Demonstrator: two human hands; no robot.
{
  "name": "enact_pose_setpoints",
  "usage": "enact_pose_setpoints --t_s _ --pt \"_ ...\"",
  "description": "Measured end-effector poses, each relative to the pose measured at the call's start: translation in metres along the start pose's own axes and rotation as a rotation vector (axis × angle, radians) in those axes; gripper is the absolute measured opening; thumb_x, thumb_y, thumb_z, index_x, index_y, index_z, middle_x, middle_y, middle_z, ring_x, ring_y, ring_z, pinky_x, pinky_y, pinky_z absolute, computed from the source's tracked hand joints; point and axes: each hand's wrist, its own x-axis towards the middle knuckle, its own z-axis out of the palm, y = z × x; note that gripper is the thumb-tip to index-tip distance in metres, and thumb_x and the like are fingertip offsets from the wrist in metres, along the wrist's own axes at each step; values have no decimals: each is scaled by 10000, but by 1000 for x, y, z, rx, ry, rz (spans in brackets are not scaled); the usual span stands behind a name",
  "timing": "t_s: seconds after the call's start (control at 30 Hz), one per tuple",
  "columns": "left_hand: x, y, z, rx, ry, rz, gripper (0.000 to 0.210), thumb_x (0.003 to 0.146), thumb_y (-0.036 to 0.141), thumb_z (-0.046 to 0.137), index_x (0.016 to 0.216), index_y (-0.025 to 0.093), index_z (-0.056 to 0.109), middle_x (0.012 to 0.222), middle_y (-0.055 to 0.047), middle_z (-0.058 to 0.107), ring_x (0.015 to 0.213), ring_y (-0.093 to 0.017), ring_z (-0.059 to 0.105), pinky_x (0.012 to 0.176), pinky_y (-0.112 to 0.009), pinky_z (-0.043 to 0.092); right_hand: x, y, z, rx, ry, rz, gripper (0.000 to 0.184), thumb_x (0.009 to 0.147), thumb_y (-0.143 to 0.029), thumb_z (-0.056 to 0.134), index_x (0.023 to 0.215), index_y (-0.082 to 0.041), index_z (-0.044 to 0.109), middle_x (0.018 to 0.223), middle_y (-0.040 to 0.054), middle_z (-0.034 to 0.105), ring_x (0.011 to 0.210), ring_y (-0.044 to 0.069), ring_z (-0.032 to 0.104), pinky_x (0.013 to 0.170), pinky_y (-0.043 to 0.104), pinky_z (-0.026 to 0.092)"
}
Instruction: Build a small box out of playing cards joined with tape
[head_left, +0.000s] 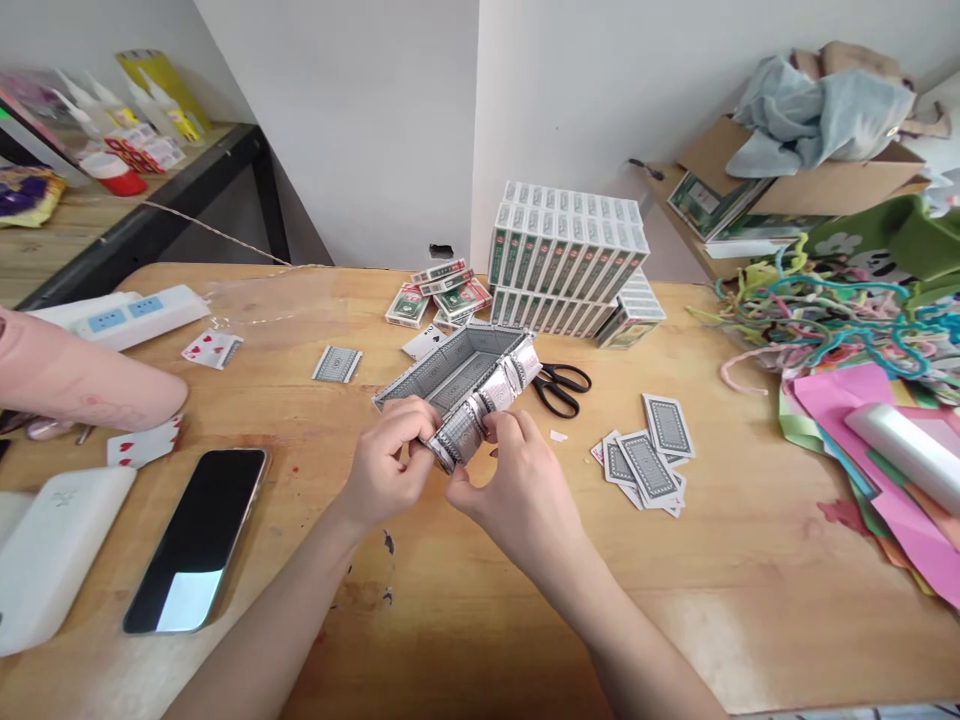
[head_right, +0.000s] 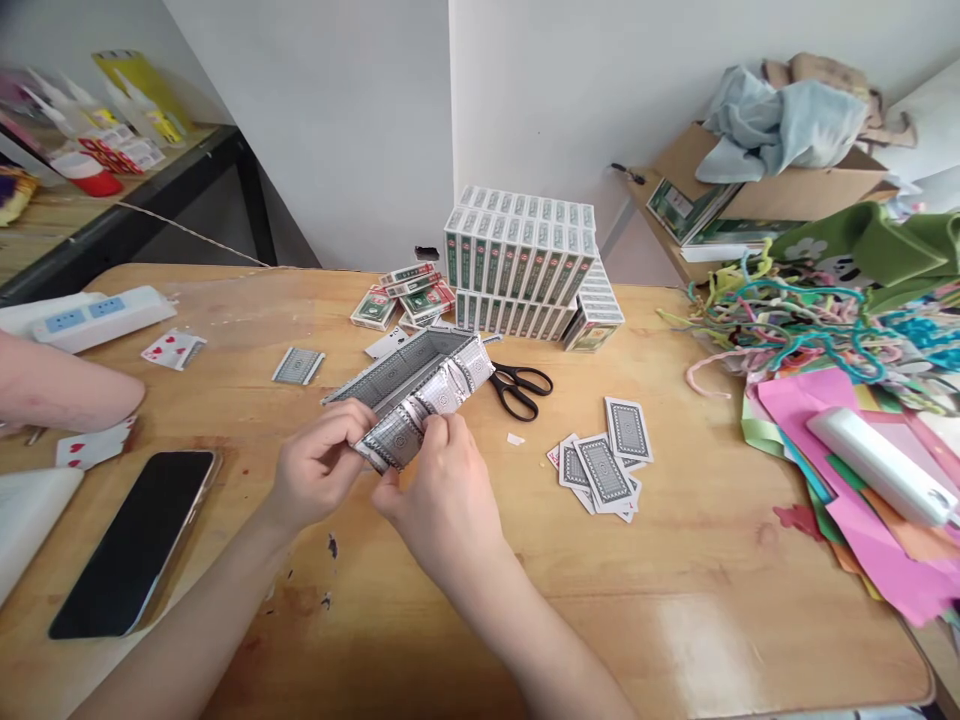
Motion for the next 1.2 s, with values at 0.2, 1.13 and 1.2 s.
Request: enact_pose_setpoints --t_s 0.2,1.13,1.2 --pt "3 0 -3 -6 31 -39 232 764 59 466 589 206 424 642 -18 503 669 -167 493 635 -325 393 -4 2 2 176 66 16 293 673 -199 603 949 -175 510 880 78 598 744 202 609 667 376 562" --pt "6 0 4 -33 55 -39 240 742 32 457 590 204 387 642 -6 463 655 -154 478 615 -314 377 -4 0 13 330 221 87 243 650 -138 600 881 -194 551 908 67 590 828 202 611 747 385 572" --pt "5 0 5 -60 75 -46 246 743 26 459 586 203 388 642 -4 453 648 -150 468 604 -308 372 -6 -2 17 402 254 123 268 658 -138 607 918 -191 568 934 68 588 836 194 613 771 390 578"
